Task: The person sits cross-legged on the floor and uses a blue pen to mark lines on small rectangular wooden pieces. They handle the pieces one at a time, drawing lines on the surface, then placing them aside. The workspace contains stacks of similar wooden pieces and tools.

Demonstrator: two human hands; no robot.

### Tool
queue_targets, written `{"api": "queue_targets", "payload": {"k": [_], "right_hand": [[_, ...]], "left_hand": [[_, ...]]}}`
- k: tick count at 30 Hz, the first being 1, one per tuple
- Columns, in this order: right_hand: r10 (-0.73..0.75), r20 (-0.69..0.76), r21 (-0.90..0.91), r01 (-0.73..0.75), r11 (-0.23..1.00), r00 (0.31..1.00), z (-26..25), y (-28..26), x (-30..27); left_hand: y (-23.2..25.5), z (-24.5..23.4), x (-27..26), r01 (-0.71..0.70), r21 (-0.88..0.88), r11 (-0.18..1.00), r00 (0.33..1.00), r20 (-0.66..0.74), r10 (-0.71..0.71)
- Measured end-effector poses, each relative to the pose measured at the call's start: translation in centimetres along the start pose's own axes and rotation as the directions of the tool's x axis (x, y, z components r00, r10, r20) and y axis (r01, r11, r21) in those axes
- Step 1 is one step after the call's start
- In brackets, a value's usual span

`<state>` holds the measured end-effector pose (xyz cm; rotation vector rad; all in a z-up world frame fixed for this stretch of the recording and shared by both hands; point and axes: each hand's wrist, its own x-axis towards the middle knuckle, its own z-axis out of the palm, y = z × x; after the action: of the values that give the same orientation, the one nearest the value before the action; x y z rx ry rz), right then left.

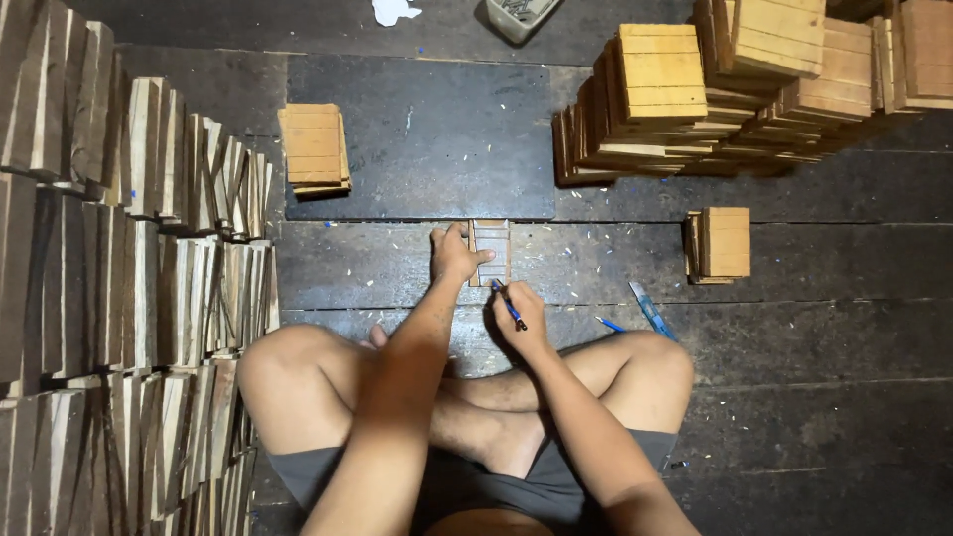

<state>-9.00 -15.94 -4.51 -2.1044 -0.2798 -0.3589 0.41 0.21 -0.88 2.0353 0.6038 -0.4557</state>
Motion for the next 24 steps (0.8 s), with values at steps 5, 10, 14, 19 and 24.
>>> {"api": "queue_targets", "payload": {"k": [5,10,14,19,24], "right_hand": [[-0.017,0.015,-0.074,0.019,0.997,1.000,-1.2,-1.2,0.0],[-0.016,0.062,-0.056,0.019,0.998,0.998,-1.3,-0.4,-0.9],[-0.058,0.034,-0.062,0.060,0.996,0.998,-0.6,0.1,0.5],[-0.087,0.032,-0.075,0.089,0.993,0.996,-0.8,0.6,-0.6],[-0.011,-0.073,-0.019,0.009,1.000,0.997,-2.7,-0.8,0.3]], "left_hand": [[0.6,-0.5,-0.8,-0.006,0.005,1.000,1.000,-0.003,0.006],[0.2,-0.2,-1.0,-0.022,0.004,1.000,1.000,-0.011,0.022],[0.8,-0.5,0.0,-0.022,0.021,1.000,1.000,-0.009,0.023],[0.4,-0.2,-0.8,-0.012,0.018,1.000,1.000,0.002,0.012],[-0.3,0.2,0.6,-0.021,0.026,0.999,1.000,-0.002,0.021]]}}
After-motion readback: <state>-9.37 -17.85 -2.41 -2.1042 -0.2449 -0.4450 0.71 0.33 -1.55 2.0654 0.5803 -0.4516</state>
